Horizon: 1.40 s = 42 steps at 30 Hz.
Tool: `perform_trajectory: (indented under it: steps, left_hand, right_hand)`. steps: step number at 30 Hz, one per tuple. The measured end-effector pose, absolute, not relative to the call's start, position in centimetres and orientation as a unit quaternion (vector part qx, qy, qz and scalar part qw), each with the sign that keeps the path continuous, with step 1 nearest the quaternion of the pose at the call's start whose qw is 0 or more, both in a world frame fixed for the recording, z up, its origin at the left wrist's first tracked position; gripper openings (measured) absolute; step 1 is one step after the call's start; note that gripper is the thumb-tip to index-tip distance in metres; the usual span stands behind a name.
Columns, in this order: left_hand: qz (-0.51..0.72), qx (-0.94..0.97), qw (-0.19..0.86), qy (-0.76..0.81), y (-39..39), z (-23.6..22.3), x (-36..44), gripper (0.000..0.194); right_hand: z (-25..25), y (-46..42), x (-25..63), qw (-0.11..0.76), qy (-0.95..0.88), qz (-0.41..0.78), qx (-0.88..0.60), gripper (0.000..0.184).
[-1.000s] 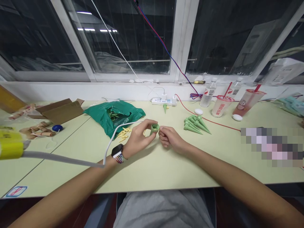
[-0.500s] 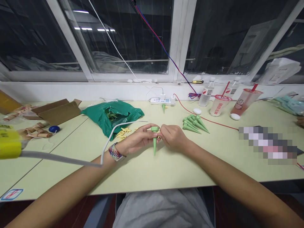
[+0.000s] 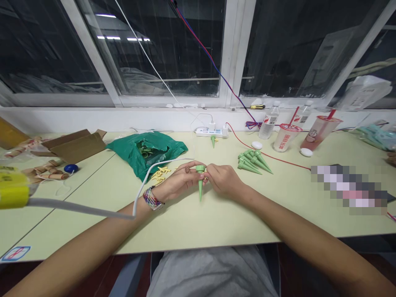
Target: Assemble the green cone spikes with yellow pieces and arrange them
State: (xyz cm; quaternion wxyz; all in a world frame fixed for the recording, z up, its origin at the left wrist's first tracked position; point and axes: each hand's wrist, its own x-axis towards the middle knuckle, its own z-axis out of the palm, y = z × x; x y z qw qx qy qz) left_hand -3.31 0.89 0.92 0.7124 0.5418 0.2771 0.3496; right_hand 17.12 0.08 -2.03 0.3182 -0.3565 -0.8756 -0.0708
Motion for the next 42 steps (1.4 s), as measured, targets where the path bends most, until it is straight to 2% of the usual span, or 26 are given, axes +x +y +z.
perform_trajectory:
  steps: [5,9,11,14,16,18,21,24,29,33,36,39,42]
  left_hand:
    - [0.400,0.620,0.594,0.321,0.7,1.0,-3.0,0.039]
    - [0.427,0.647,0.524,0.354,0.5,1.2,-2.6,0.045]
    - [0.439,0.668,0.476,0.367,0.4,1.1,-2.5,0.042]
    - [0.462,0.713,0.379,0.366,0.3,0.9,-2.4,0.033]
    - [0.464,0.726,0.356,0.361,0.3,1.1,-2.5,0.030]
    - [0.449,0.713,0.398,0.362,0.3,1.4,-2.6,0.035]
    - [0.418,0.674,0.492,0.359,0.5,1.7,-2.7,0.043]
    - [0.409,0.651,0.543,0.339,0.7,1.4,-2.9,0.041]
    - [0.418,0.604,0.599,0.318,0.8,0.6,-2.8,0.038]
    - [0.412,0.559,0.642,0.324,0.5,1.1,-2.6,0.039]
    - [0.372,0.528,0.698,0.310,0.3,1.6,-2.6,0.031]
    - [0.348,0.519,0.721,0.300,0.4,1.5,-2.8,0.024]
    - [0.369,0.550,0.684,0.306,0.5,1.2,-3.0,0.029]
  right_hand:
    - [-2.5,-0.6,16.6,0.384,-0.827,0.109,-0.396,0.027]
    - [-2.1,-1.0,15.7,0.444,-0.751,0.265,-0.411,0.035]
    - [-1.9,-1.0,15.2,0.463,-0.687,0.381,-0.409,0.039]
    - [-1.9,-0.9,14.6,0.438,-0.564,0.579,-0.394,0.042]
    - [-1.9,-0.9,14.5,0.420,-0.519,0.636,-0.387,0.043]
    - [-2.0,-0.9,14.8,0.439,-0.557,0.583,-0.396,0.043]
    - [-2.0,-0.9,15.7,0.450,-0.723,0.325,-0.412,0.036]
    - [-1.8,-0.8,16.7,0.395,-0.821,0.118,-0.395,0.026]
    - [-2.2,-0.1,17.4,0.359,-0.855,0.037,-0.372,0.025]
    - [-2.0,0.6,17.8,0.314,-0.886,-0.077,-0.331,0.032]
    - [-1.4,0.9,18.2,0.279,-0.900,-0.126,-0.311,0.036]
    - [-1.2,0.7,18.2,0.277,-0.903,-0.114,-0.307,0.035]
    - [-1.7,0.5,17.9,0.324,-0.888,-0.037,-0.324,0.030]
